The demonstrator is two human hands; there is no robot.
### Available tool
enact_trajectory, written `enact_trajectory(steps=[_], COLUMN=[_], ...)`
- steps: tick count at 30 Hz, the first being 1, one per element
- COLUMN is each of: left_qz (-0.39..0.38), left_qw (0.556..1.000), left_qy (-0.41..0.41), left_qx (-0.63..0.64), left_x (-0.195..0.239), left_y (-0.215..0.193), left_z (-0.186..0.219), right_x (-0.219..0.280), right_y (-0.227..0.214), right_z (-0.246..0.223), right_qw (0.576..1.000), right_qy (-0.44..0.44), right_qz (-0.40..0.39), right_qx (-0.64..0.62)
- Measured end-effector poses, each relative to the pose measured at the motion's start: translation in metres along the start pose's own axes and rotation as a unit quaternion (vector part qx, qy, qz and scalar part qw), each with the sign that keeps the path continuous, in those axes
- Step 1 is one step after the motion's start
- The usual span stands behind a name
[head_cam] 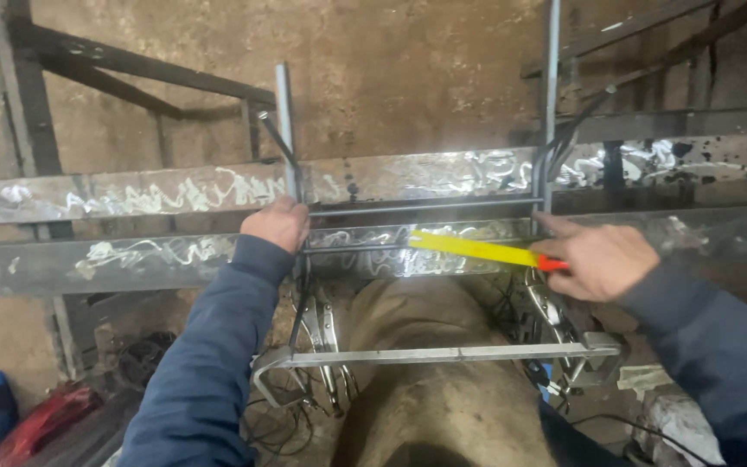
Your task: The person positions a metal frame assembly on a fabrication bench, adjusts its bars and clamps by hand, then uses a tape measure to measure the spacing of the frame bars, repositioning the frame between measurements.
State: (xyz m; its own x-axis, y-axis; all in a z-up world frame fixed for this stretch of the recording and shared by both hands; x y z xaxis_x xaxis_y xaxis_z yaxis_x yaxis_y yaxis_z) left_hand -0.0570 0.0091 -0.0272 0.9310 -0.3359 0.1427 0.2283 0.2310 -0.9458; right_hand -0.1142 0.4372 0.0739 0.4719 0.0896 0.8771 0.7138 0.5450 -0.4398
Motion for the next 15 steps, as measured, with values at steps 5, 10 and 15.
enact_trajectory(steps=[5, 10, 15], left_qz=[-0.009, 0.004, 0.013], left_qw=[1.0, 0.997, 0.992], left_qy=[0.005, 0.033, 0.048], left_qx=[-0.028, -0.063, -0.113], left_x=[0.0, 0.003, 0.003], left_y=[0.001, 0.01, 0.01], left_z=[0.001, 0.0, 0.005], right_x=[-0.029, -0.032, -0.039], right_y=[0.013, 0.012, 0.017], right_z=[-0.001, 0.005, 0.006], right_qw=[0.993, 0.99, 0.987], right_qy=[-0.069, -0.06, -0.069], right_qz=[0.061, 0.061, 0.06], right_qx=[-0.08, -0.112, -0.131])
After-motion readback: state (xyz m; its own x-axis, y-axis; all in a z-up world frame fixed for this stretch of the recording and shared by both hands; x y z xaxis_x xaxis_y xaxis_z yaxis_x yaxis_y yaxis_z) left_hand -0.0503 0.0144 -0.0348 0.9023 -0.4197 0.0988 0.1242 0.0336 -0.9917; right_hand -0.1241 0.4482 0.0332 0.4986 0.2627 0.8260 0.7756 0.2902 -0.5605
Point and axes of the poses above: each hand's wrist, its own x-axis away from the middle knuckle, its own y-axis out of the palm, z = x × y, the point moved 6 cm from there along -x, towards the middle knuckle, and after that the axes turned 10 degrees about y, right-handed, at the moved point
